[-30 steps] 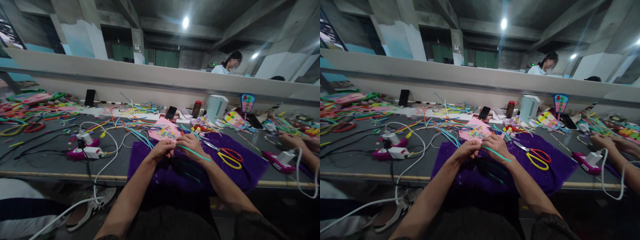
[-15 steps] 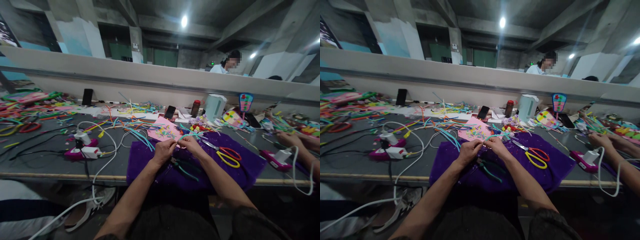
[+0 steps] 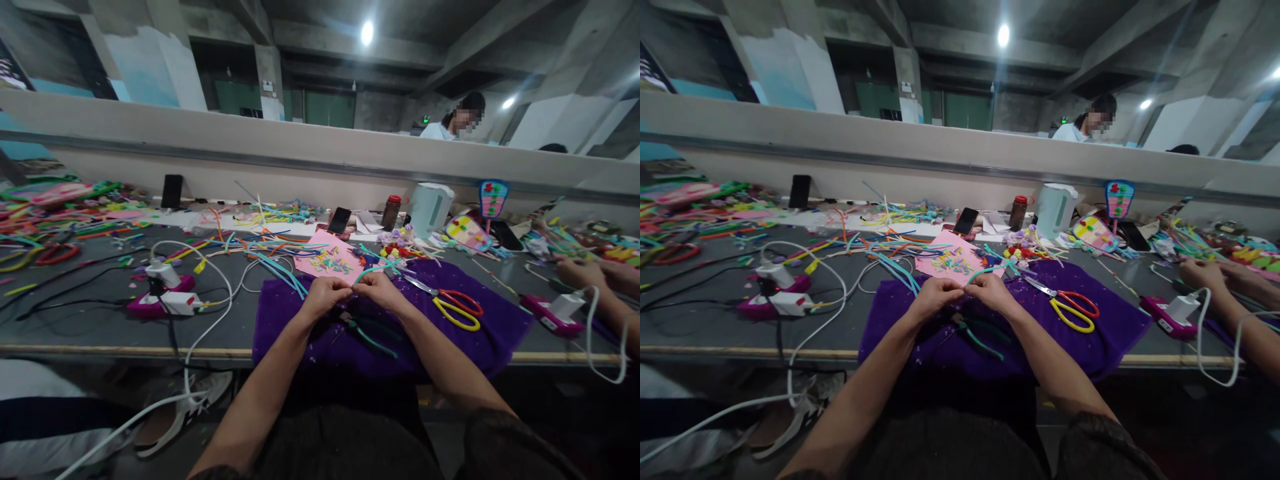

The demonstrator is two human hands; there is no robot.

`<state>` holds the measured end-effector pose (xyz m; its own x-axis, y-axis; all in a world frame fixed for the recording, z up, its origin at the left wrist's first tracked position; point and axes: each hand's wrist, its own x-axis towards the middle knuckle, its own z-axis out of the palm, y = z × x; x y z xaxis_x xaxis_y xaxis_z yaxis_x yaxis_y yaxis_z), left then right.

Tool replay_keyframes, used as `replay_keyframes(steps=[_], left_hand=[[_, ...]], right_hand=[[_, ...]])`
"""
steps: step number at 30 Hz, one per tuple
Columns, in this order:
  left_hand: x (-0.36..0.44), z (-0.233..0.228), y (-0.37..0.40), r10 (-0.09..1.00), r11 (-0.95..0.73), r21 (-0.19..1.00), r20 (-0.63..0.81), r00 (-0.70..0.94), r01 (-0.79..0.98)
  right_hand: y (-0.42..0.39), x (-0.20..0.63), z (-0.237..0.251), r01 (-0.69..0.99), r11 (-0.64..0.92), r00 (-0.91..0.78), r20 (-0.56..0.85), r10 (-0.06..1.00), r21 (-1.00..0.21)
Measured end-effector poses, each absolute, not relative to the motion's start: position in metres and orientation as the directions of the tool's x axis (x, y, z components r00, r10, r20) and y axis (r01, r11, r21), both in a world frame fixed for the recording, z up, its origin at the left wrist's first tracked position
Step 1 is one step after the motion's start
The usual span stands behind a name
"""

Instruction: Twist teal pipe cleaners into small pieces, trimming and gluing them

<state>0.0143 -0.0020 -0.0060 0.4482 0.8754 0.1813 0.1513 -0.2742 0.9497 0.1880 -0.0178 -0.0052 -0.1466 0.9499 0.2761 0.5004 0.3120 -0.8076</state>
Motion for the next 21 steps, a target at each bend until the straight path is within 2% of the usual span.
replay_keyframes(steps=[5,9,13,15,18,21], left_hand=[[0.014,-0.004,-0.002,0.891,-0.272,0.951,0.189,0.414,0.151],[0.015,0.000,-0.005,0.880,-0.183,0.979,0.123,0.458,0.089],[0.013,0.003,-0.006,0.886,-0.037,0.998,0.054,0.460,-0.048],[0.011,0.005,-0.004,0.890,0.071,0.991,-0.012,0.455,-0.114],[0.008,0.005,0.000,0.859,0.205,0.963,-0.090,0.504,-0.177],[0.007,0.004,0.002,0.803,0.259,0.953,-0.123,0.583,-0.156]], right_hand=[[-0.020,0.186,-0.002,0.474,0.347,-0.140,0.320,0.937,-0.809],[-0.022,0.186,0.001,0.436,0.415,-0.203,0.361,0.910,-0.799],[-0.028,0.188,0.007,0.434,0.483,-0.200,0.441,0.875,-0.761],[-0.031,0.188,0.009,0.481,0.555,-0.169,0.549,0.819,-0.679],[-0.033,0.189,0.009,0.571,0.674,-0.167,0.737,0.655,-0.470],[-0.033,0.190,0.009,0.635,0.725,-0.244,0.820,0.517,-0.268]])
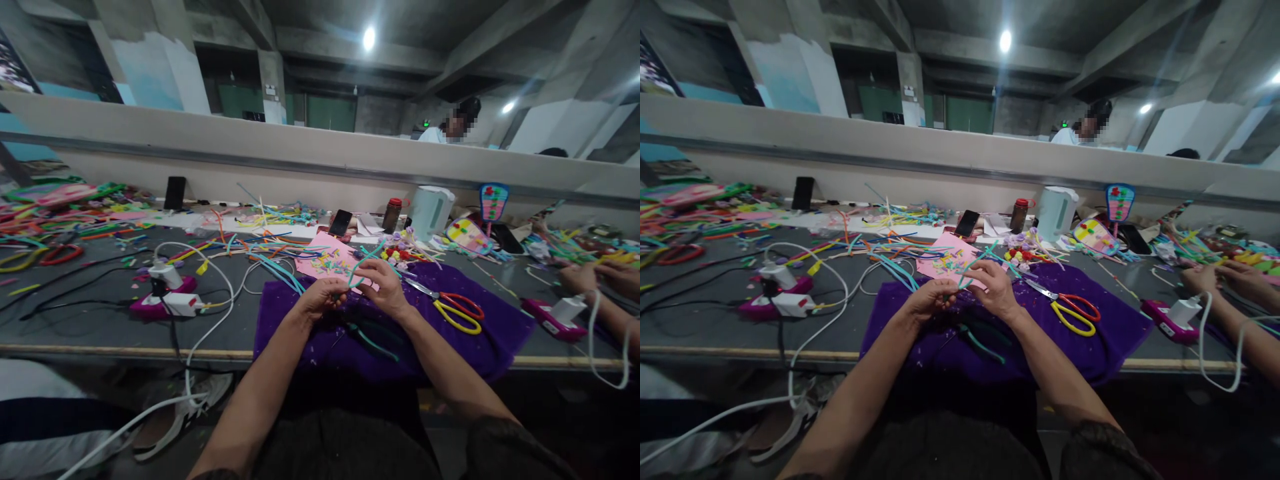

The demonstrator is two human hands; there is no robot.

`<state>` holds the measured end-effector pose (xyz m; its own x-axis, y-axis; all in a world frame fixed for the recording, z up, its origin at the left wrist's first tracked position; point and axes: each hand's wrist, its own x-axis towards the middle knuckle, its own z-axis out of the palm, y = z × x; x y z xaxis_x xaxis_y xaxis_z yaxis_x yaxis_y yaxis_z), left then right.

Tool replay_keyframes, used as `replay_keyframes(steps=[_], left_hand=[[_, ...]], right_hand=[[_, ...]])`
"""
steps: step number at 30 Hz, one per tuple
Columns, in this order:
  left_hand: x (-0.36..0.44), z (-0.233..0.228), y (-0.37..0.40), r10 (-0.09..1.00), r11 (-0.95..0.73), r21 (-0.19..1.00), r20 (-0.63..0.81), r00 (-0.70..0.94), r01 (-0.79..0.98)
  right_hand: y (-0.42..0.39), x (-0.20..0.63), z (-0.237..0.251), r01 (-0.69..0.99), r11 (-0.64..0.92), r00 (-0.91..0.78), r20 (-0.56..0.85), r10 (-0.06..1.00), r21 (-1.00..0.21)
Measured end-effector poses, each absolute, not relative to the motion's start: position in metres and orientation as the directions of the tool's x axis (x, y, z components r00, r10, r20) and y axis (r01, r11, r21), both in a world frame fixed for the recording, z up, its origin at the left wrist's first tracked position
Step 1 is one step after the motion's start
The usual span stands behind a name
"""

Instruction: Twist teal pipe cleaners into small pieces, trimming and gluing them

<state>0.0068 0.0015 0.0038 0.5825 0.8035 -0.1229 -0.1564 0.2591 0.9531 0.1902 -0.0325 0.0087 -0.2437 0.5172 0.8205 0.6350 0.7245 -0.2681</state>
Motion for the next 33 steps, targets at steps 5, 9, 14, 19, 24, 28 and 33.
replay_keyframes(steps=[5,9,14,19,24,28,33], left_hand=[[0.006,0.006,-0.002,0.759,0.284,0.951,-0.146,0.635,-0.120],[0.005,0.008,-0.005,0.745,0.302,0.944,-0.146,0.651,-0.134],[0.006,0.007,-0.005,0.756,0.263,0.958,-0.129,0.642,-0.117],[0.006,0.005,-0.003,0.767,0.221,0.970,-0.106,0.633,-0.105],[0.008,0.003,-0.003,0.783,0.150,0.984,-0.056,0.620,-0.100],[0.010,0.000,-0.003,0.833,0.055,0.994,0.005,0.553,-0.091],[0.016,-0.002,-0.007,0.871,-0.238,0.971,0.213,0.443,0.000]], right_hand=[[-0.033,0.195,0.012,0.628,0.749,-0.325,0.803,0.500,-0.212],[-0.032,0.197,0.013,0.590,0.772,-0.319,0.810,0.491,-0.236],[-0.033,0.194,0.008,0.641,0.760,-0.419,0.780,0.465,-0.109],[-0.037,0.190,0.009,0.571,0.809,-0.466,0.756,0.460,-0.140],[-0.039,0.186,0.010,0.555,0.797,-0.433,0.735,0.522,-0.239],[-0.039,0.186,0.010,0.572,0.764,-0.399,0.711,0.578,-0.300],[-0.037,0.182,0.010,0.638,0.658,-0.289,0.667,0.686,-0.400]])
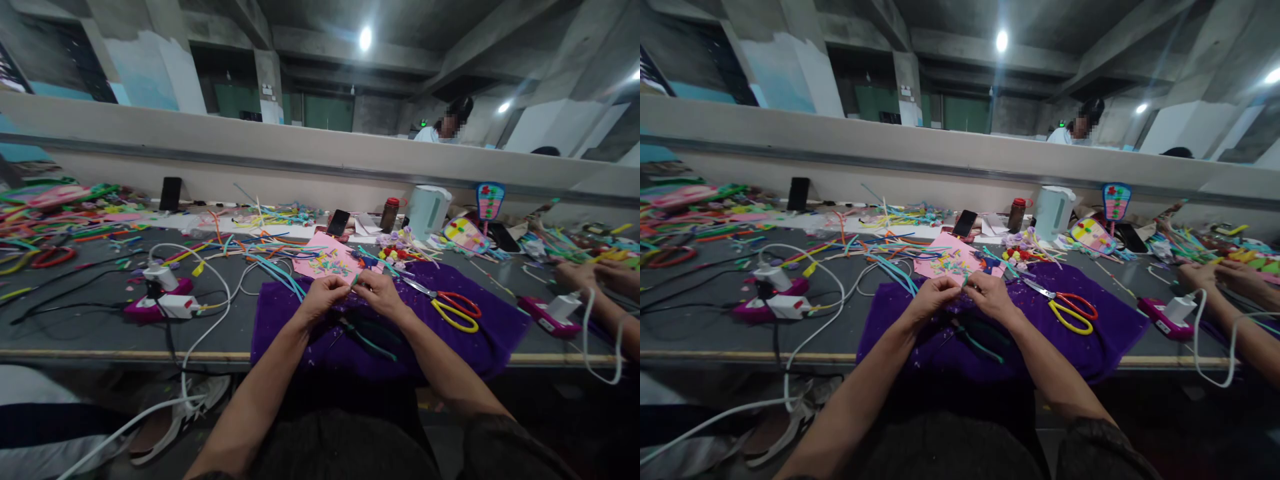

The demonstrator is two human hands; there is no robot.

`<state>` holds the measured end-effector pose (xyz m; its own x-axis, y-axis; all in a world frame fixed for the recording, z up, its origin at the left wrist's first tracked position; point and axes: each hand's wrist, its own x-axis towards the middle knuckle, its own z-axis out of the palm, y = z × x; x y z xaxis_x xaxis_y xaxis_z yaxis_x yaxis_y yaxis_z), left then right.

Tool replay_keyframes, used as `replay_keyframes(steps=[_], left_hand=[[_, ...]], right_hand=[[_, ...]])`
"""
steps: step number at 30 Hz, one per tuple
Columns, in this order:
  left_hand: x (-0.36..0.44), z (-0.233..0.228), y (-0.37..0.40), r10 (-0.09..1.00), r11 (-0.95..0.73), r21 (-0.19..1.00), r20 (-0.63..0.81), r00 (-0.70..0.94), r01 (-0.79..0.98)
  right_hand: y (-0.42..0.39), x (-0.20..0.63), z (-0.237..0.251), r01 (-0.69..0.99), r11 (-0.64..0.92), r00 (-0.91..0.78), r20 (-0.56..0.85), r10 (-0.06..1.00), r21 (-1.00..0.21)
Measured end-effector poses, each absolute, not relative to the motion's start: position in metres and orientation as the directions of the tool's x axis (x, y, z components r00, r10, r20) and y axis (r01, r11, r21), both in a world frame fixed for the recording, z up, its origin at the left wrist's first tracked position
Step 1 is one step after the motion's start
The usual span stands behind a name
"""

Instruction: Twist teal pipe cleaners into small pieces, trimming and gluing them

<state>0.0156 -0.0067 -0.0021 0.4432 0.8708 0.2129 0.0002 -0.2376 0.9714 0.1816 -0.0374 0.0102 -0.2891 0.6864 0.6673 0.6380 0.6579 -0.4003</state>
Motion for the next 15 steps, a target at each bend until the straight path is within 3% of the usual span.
replay_keyframes(steps=[4,7,10,13,15], left_hand=[[0.020,-0.003,-0.013,0.790,-0.613,0.712,0.535,0.300,0.343],[0.021,-0.004,-0.016,0.741,-0.654,0.562,0.611,0.279,0.506],[0.020,-0.004,-0.012,0.799,-0.601,0.670,0.515,0.311,0.435],[0.018,-0.004,-0.008,0.840,-0.506,0.808,0.384,0.383,0.300],[0.016,-0.003,-0.007,0.849,-0.481,0.825,0.354,0.393,0.297]], right_hand=[[-0.029,0.175,0.007,0.612,0.508,-0.072,0.597,0.799,-0.606],[-0.021,0.175,0.003,0.536,0.410,-0.037,0.465,0.885,-0.738],[-0.018,0.180,0.000,0.527,0.386,-0.071,0.414,0.908,-0.757],[-0.018,0.182,0.001,0.577,0.415,-0.099,0.444,0.891,-0.703],[-0.022,0.182,0.003,0.621,0.437,-0.127,0.467,0.875,-0.650]])
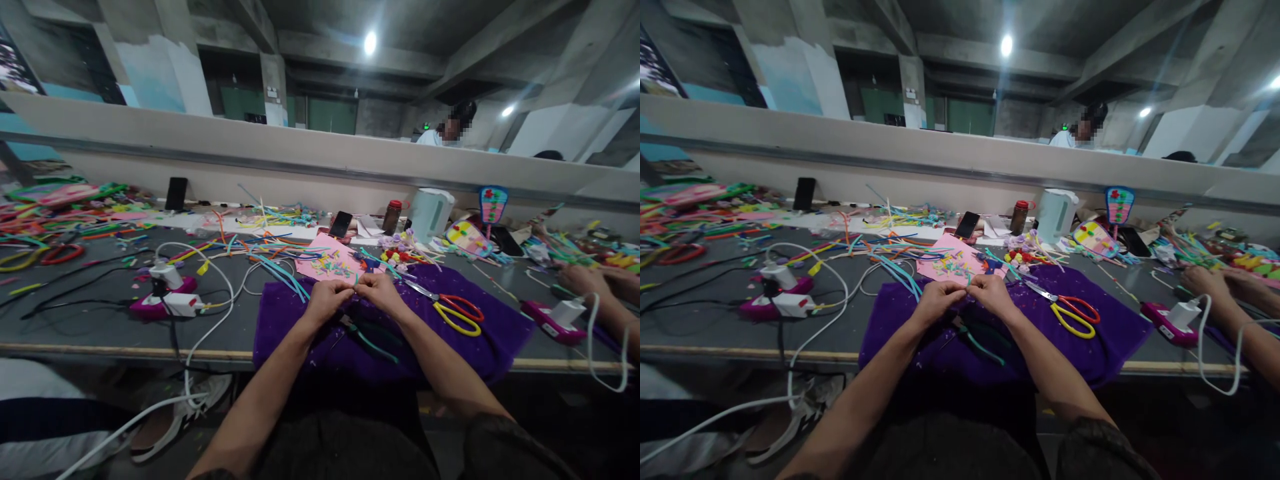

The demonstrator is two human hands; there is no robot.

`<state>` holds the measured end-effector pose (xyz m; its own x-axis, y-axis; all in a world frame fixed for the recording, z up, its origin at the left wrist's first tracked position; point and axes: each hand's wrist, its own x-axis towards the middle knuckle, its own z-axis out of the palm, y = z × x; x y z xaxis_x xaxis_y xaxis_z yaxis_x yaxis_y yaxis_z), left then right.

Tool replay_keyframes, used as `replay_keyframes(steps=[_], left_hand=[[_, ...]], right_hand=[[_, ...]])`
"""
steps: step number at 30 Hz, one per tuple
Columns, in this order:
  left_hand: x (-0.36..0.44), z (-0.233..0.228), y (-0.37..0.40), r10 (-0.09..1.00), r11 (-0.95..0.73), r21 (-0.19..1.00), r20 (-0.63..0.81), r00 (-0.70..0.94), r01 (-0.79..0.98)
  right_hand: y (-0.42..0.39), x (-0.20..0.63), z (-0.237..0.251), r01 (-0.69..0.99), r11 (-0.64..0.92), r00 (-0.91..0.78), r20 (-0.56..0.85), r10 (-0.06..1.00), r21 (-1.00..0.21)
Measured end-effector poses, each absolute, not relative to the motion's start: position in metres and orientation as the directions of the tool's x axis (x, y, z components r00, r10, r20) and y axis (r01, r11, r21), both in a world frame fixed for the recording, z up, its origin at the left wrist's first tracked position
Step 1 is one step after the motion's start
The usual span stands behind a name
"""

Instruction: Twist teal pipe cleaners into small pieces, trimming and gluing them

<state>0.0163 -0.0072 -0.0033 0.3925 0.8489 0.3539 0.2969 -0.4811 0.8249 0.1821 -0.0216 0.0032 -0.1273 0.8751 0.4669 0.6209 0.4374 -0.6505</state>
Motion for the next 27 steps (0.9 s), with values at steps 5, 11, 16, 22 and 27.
replay_keyframes(steps=[5,11,16,22,27], left_hand=[[0.015,0.000,-0.006,0.895,-0.410,0.898,0.361,0.264,0.162],[0.009,0.007,0.000,0.955,0.092,0.955,-0.004,0.298,-0.280],[0.006,0.006,0.000,0.855,0.275,0.927,-0.114,0.506,-0.255],[0.007,0.004,-0.002,0.788,0.257,0.956,-0.122,0.604,-0.142],[0.009,0.005,-0.005,0.809,0.161,0.983,-0.080,0.582,-0.089]], right_hand=[[-0.037,0.174,0.005,0.719,0.594,-0.129,0.771,0.624,-0.360],[-0.040,0.164,-0.009,0.759,0.649,-0.421,0.721,0.550,-0.051],[-0.034,0.174,0.000,0.688,0.676,-0.251,0.787,0.563,-0.265],[-0.038,0.182,0.011,0.573,0.790,-0.413,0.756,0.509,-0.219],[-0.041,0.181,0.012,0.564,0.779,-0.390,0.743,0.544,-0.275]])
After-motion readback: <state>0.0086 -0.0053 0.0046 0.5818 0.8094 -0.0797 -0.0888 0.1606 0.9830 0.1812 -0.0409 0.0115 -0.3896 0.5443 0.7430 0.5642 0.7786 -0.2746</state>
